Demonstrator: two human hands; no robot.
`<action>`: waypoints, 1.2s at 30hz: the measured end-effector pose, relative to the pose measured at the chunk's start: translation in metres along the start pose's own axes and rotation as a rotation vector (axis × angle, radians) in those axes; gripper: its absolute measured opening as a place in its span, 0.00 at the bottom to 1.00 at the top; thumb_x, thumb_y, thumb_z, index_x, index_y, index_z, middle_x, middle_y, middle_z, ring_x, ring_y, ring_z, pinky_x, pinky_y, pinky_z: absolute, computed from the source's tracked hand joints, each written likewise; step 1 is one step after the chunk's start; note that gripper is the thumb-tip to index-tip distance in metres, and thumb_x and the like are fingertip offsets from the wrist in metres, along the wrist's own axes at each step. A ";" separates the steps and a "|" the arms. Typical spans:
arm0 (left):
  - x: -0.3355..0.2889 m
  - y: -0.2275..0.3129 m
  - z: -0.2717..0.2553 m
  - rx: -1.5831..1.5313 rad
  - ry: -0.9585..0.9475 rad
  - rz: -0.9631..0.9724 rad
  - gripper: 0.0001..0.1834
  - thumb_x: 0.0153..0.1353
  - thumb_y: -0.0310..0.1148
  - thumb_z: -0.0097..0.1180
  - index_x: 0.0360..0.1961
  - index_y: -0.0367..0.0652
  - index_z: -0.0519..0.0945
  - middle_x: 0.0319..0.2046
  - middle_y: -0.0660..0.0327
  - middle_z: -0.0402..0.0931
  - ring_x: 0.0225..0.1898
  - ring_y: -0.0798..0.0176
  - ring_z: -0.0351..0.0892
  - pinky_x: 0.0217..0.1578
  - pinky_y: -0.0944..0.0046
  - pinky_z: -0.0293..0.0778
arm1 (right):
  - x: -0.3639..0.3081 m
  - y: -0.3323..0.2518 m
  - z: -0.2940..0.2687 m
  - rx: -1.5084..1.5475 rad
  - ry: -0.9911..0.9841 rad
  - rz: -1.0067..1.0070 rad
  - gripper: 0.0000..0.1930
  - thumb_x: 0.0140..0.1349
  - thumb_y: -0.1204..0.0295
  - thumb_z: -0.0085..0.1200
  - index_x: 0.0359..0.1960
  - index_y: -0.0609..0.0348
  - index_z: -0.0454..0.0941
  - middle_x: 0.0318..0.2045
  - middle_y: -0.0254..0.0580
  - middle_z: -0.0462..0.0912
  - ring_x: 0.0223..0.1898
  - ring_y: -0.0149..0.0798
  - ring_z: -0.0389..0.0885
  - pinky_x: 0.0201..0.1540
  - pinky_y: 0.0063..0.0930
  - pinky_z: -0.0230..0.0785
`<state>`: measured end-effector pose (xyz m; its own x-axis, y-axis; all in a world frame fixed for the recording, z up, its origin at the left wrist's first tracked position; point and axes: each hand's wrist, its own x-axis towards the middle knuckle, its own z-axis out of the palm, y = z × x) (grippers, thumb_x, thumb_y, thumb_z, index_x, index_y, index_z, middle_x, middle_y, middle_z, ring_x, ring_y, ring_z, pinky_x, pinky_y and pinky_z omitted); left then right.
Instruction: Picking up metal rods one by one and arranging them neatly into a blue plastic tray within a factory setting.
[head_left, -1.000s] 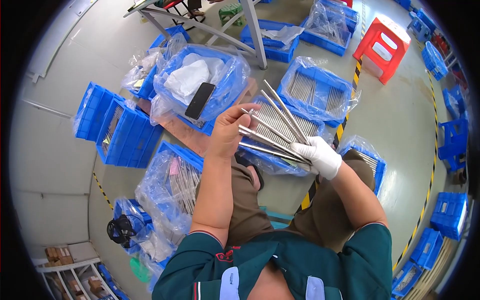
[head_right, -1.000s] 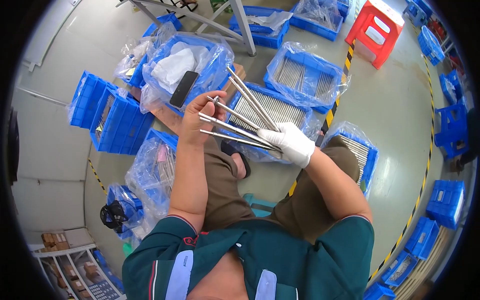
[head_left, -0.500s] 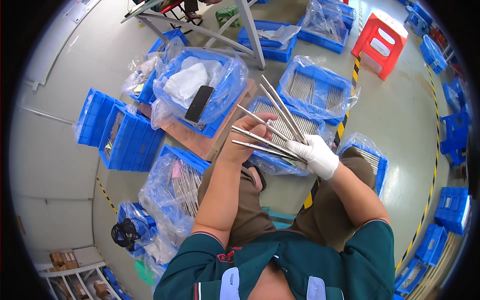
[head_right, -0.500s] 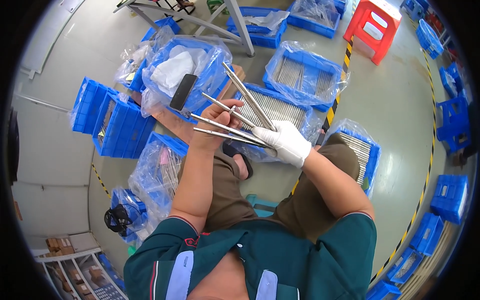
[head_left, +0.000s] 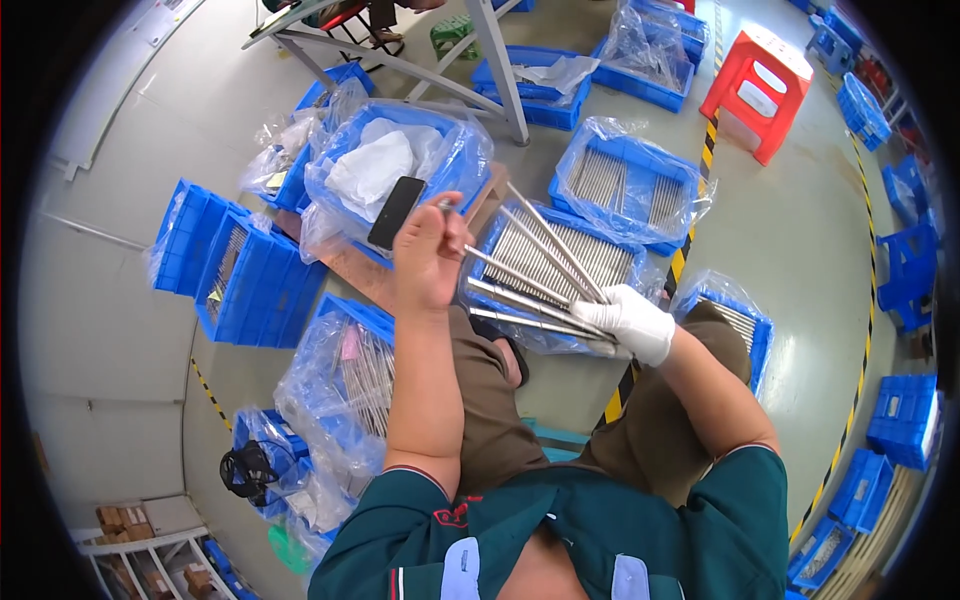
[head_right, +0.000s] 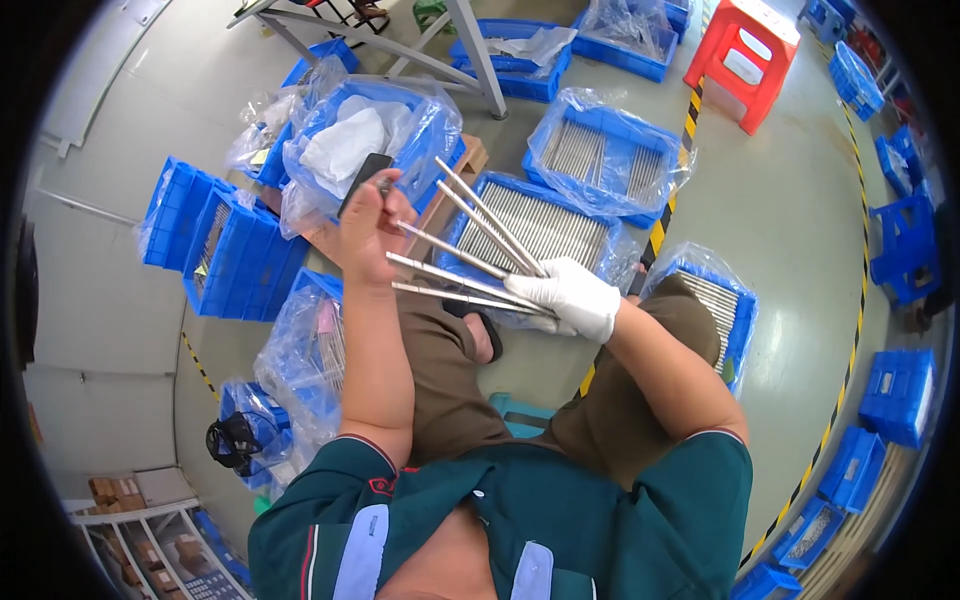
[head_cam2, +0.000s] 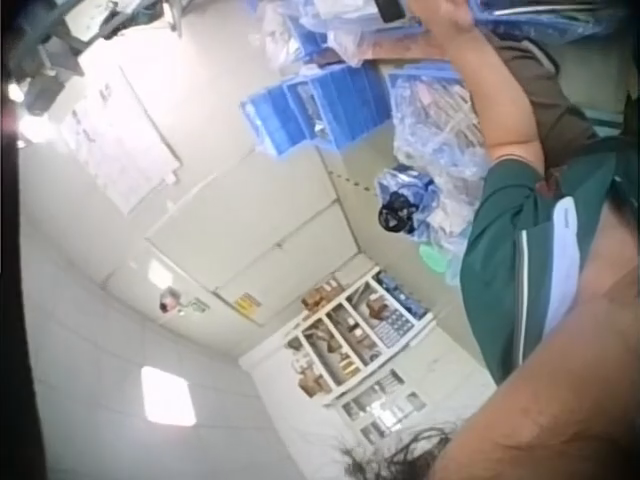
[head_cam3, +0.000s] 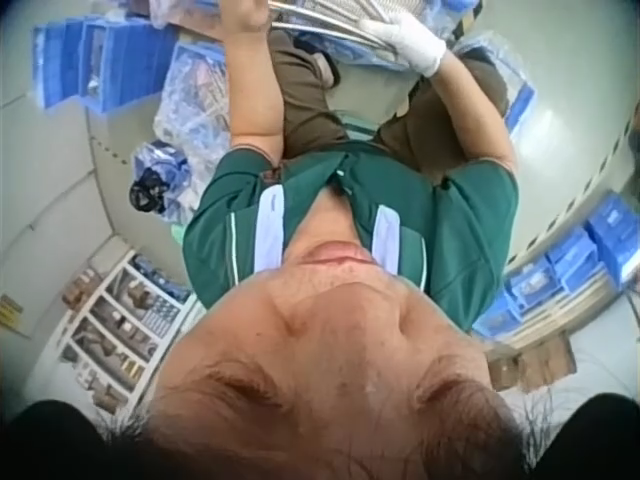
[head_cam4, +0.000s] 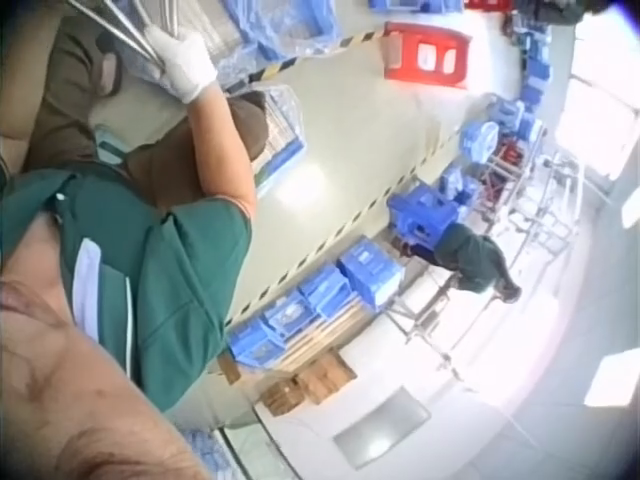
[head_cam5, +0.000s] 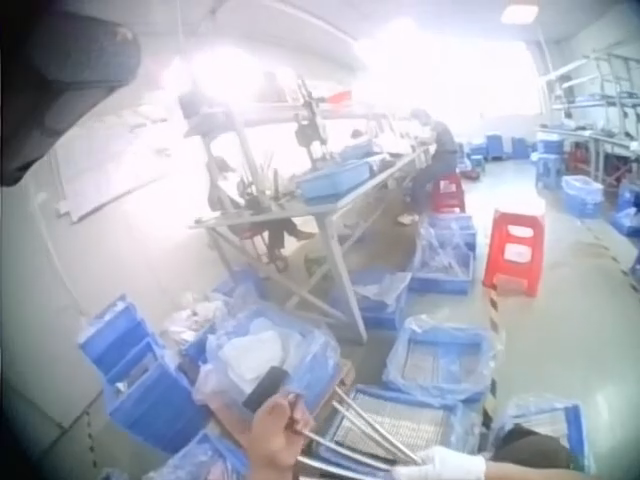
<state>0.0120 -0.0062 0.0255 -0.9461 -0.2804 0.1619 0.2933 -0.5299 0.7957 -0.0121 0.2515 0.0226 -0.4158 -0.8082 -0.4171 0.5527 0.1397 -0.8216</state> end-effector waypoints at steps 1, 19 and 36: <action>0.000 -0.007 -0.002 -0.044 -0.064 -0.068 0.19 0.61 0.40 0.53 0.44 0.32 0.75 0.21 0.66 0.68 0.22 0.71 0.63 0.24 0.72 0.61 | -0.001 0.001 0.000 -0.022 -0.028 0.038 0.18 0.61 0.54 0.52 0.26 0.57 0.75 0.11 0.29 0.66 0.11 0.21 0.59 0.13 0.16 0.47; -0.019 -0.045 0.007 -0.160 -0.357 -0.385 0.18 0.61 0.30 0.54 0.51 0.35 0.73 0.29 0.61 0.75 0.27 0.69 0.73 0.29 0.70 0.70 | 0.005 0.002 -0.001 0.072 -0.189 0.005 0.22 0.60 0.52 0.51 0.26 0.62 0.76 0.10 0.32 0.67 0.08 0.22 0.58 0.11 0.16 0.45; 0.000 -0.002 -0.017 0.124 0.158 0.030 0.16 0.62 0.37 0.54 0.42 0.34 0.74 0.21 0.67 0.68 0.19 0.76 0.62 0.20 0.77 0.58 | 0.017 0.013 -0.004 -1.337 0.620 -0.254 0.19 0.58 0.53 0.50 0.26 0.59 0.76 0.22 0.55 0.78 0.27 0.54 0.78 0.31 0.43 0.69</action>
<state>0.0141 -0.0189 0.0140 -0.9011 -0.4216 0.1010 0.2926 -0.4196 0.8593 -0.0145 0.2415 0.0030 -0.8190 -0.5733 -0.0246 -0.4893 0.7201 -0.4920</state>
